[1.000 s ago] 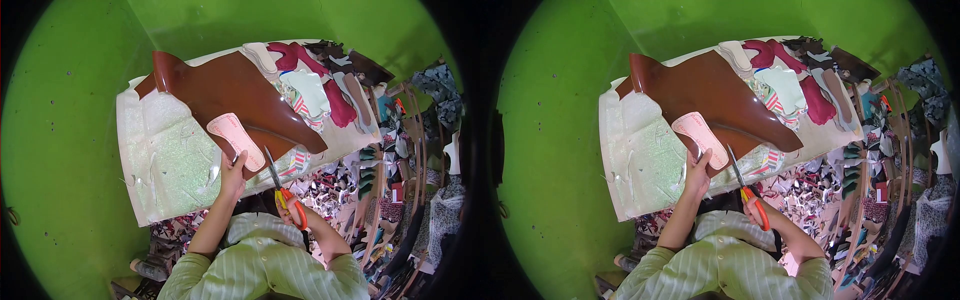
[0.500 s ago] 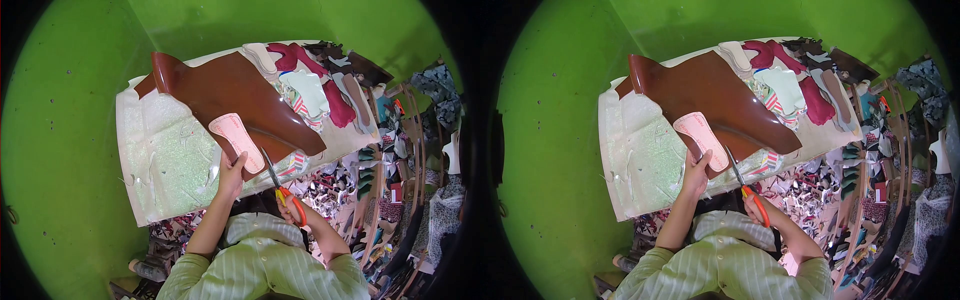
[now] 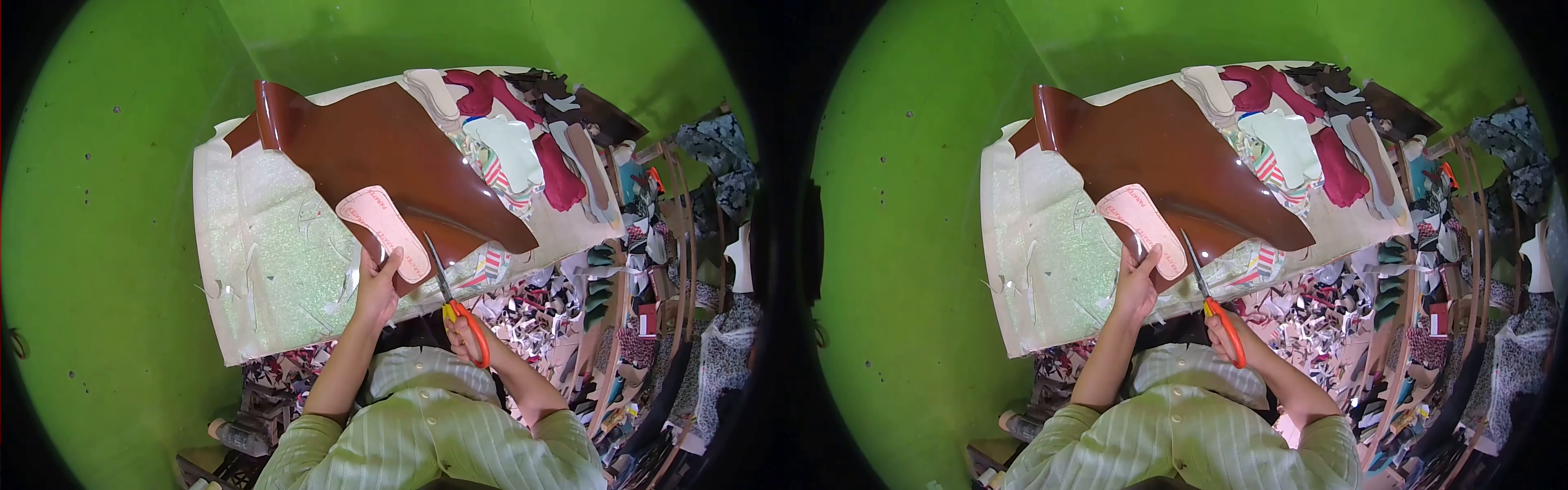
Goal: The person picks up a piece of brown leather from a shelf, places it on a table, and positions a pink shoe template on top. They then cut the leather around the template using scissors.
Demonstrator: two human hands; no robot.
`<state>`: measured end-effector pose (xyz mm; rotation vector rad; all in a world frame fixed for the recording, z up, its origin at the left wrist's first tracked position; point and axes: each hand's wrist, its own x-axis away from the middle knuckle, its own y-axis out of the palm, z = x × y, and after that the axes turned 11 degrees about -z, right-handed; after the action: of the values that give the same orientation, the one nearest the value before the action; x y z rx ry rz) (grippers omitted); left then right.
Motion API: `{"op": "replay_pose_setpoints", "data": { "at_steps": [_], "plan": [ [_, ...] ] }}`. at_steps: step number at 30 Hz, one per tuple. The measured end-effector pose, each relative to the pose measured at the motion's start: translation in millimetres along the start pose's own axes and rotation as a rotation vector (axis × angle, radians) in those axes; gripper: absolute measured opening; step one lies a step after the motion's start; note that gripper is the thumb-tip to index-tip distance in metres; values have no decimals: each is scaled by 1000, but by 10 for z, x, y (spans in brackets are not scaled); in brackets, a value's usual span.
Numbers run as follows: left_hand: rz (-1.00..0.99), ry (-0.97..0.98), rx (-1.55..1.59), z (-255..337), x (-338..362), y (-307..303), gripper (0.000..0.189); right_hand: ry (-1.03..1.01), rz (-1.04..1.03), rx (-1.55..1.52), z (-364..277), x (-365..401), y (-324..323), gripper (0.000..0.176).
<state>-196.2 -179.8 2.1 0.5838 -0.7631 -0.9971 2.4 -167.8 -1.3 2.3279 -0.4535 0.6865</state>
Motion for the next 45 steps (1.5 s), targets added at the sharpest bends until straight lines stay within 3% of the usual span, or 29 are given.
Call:
{"op": "replay_pose_setpoints", "data": {
  "at_steps": [1, 5, 7, 11, 20, 27, 30, 36, 38, 41, 45],
  "plan": [
    [-5, 11, 5, -19, -6, -11, 45, -35, -10, 3, 19, 4, -9, 50],
    [-30, 14, 17, -68, -40, -85, 48, -42, 26, -113, 33, -71, 78, 53],
    [-25, 0, 16, -57, -12, -72, 49, -45, 23, 1, -35, -121, 51, 64],
    [0, -11, 24, -36, 4, -64, 51, 21, -49, -84, -146, -226, -15, 66],
    [-11, 4, -21, 48, -36, -125, 55, 22, -22, -12, -205, -210, 32, 56],
    [-44, -15, -43, 26, 19, -182, 57, 21, -33, -20, -220, -249, -8, 62],
    [-23, -8, -74, -36, 43, -258, 44, 127, -160, -154, -237, -313, -117, 67],
    [3, -6, -75, 1, 88, -267, 50, 104, -104, -60, -252, -358, -25, 67],
    [-15, -13, -83, 38, 92, -260, 66, 72, -74, 3, -229, -337, -8, 65],
    [-46, 5, -103, 54, 100, -303, 71, 79, -35, 67, -138, -314, -25, 63],
    [-68, -12, -92, 46, 114, -318, 72, 3, -151, -89, -75, -347, -56, 60]
  ]
}}
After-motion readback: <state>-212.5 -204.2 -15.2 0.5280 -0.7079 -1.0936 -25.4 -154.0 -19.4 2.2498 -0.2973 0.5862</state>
